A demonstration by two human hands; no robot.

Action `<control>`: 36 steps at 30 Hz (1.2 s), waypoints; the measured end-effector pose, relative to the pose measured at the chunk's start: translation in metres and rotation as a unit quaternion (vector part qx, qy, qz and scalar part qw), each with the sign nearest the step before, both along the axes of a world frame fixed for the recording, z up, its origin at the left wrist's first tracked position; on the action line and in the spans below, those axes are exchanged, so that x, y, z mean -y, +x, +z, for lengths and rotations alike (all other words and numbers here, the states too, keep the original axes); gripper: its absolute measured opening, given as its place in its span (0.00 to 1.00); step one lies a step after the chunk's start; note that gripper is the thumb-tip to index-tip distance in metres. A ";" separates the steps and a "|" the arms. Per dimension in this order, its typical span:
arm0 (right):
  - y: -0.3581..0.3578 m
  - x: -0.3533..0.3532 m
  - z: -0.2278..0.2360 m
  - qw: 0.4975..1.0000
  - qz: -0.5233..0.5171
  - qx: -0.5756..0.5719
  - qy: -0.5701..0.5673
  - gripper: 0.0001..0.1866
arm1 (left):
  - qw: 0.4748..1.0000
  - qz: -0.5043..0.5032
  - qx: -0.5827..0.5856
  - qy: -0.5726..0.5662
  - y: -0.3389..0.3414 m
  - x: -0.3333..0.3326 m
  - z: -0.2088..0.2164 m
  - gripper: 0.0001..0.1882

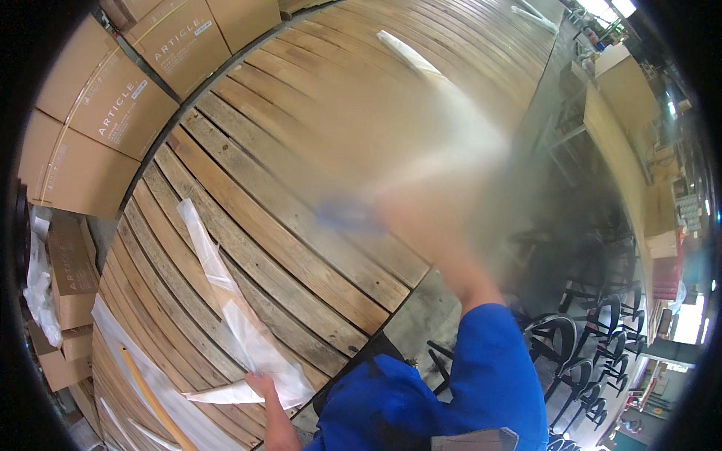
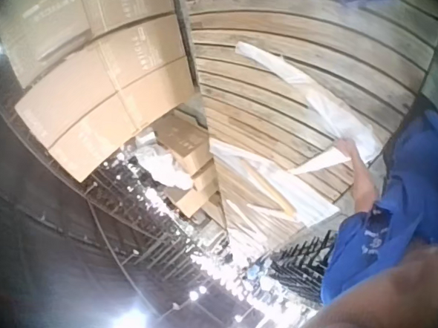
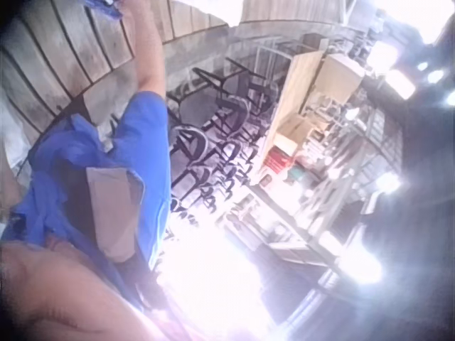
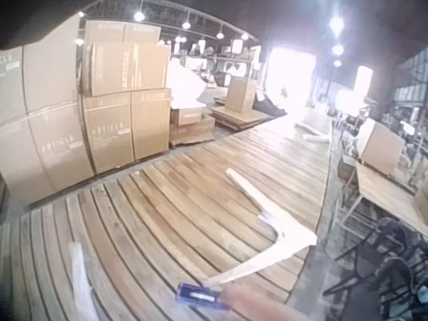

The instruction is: The person wraps white chair legs in translucent paper on a wooden workbench. They fold the paper around each leg, secure it with tape from a blue dispenser, and place the wrapped legs aside. The process is repeated for multiple legs.

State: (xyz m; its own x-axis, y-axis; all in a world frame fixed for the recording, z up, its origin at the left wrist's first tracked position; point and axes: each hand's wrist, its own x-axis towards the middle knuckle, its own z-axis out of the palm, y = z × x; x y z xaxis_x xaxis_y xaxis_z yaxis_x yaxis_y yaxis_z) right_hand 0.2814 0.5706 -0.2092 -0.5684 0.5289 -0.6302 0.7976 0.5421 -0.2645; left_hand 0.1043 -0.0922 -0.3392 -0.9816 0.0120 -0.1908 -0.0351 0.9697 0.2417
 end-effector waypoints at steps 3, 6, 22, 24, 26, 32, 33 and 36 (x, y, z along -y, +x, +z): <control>0.023 -0.006 0.020 0.986 -0.084 -0.134 -0.056 0.17 | 1.000 0.024 -0.012 0.005 0.010 0.003 -0.001 0.19; 0.055 -0.006 0.000 0.995 -0.040 -0.085 0.045 0.16 | 0.992 0.036 -0.031 0.118 0.011 0.015 -0.015 0.21; 0.059 0.223 -0.124 0.915 -0.298 -0.232 -0.144 0.11 | 0.983 -0.037 -0.068 0.167 0.029 0.030 0.014 0.22; 0.016 0.327 -0.120 0.951 -0.161 -0.175 -0.197 0.15 | 0.986 -0.036 -0.059 0.149 0.031 0.032 0.024 0.22; -0.072 0.449 -0.076 0.954 -0.162 -0.102 -0.231 0.16 | 0.987 -0.044 -0.065 0.144 0.029 0.035 0.030 0.22; -0.253 0.606 -0.030 0.981 0.182 -0.009 -0.064 0.22 | 0.976 -0.057 -0.032 0.209 0.028 0.059 0.030 0.23; -0.260 0.614 -0.035 0.977 0.211 0.016 -0.036 0.22 | 0.970 -0.072 -0.035 0.230 0.027 0.065 0.029 0.23; -0.271 0.618 -0.049 0.954 0.288 0.080 0.036 0.24 | 0.953 -0.112 -0.053 0.277 0.026 0.081 0.027 0.23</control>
